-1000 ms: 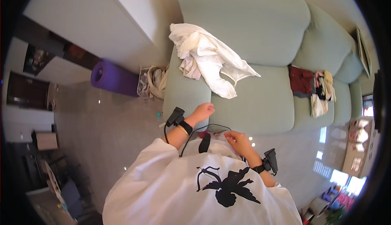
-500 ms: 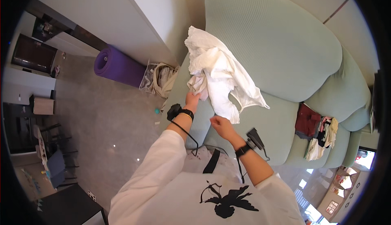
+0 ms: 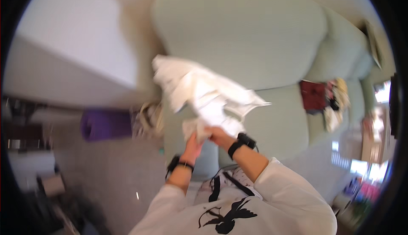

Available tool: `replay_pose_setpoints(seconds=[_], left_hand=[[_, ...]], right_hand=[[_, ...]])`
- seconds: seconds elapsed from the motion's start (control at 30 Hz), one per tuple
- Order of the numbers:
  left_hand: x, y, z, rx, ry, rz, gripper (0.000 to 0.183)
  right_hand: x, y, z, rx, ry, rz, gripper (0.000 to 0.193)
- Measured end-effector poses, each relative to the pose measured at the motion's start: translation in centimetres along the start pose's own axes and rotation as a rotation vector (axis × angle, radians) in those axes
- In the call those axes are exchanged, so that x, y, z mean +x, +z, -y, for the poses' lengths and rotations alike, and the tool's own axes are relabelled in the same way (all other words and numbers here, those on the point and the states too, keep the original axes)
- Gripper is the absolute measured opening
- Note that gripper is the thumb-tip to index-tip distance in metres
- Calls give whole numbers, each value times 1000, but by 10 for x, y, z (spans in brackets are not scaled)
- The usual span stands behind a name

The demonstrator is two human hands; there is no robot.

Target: The recorder organizes various shoes on the floor and places them into a shoe cabinet, then walks to a sofa and handles some clothes.

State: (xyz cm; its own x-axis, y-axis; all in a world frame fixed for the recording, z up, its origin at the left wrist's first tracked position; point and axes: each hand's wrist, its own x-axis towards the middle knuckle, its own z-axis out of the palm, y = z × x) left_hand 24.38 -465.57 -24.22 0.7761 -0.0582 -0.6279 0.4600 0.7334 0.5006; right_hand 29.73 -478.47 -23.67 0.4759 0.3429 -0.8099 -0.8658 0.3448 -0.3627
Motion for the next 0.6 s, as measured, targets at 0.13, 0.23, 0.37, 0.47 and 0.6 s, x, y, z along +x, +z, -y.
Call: replay_pose_setpoints(seconds=[0.13, 0.23, 0.37, 0.47, 0.6], left_hand=[[-66, -5, 46, 159, -284, 146, 37], [-101, 24, 65, 257, -394, 189, 38], [-100, 64, 86, 274, -594, 437, 37], [-103, 106, 96, 240, -684, 489, 45], [-104, 151, 134, 475, -655, 539, 57]], right_hand=[[-87, -48, -26, -192, -179, 68, 49], [-150, -90, -47, -79, -278, -43, 54], [-216, -121, -68, -134, -427, -383, 53], [-259, -144, -75, -389, -520, -600, 47], [-307, -184, -76, -348, -716, -568, 45]])
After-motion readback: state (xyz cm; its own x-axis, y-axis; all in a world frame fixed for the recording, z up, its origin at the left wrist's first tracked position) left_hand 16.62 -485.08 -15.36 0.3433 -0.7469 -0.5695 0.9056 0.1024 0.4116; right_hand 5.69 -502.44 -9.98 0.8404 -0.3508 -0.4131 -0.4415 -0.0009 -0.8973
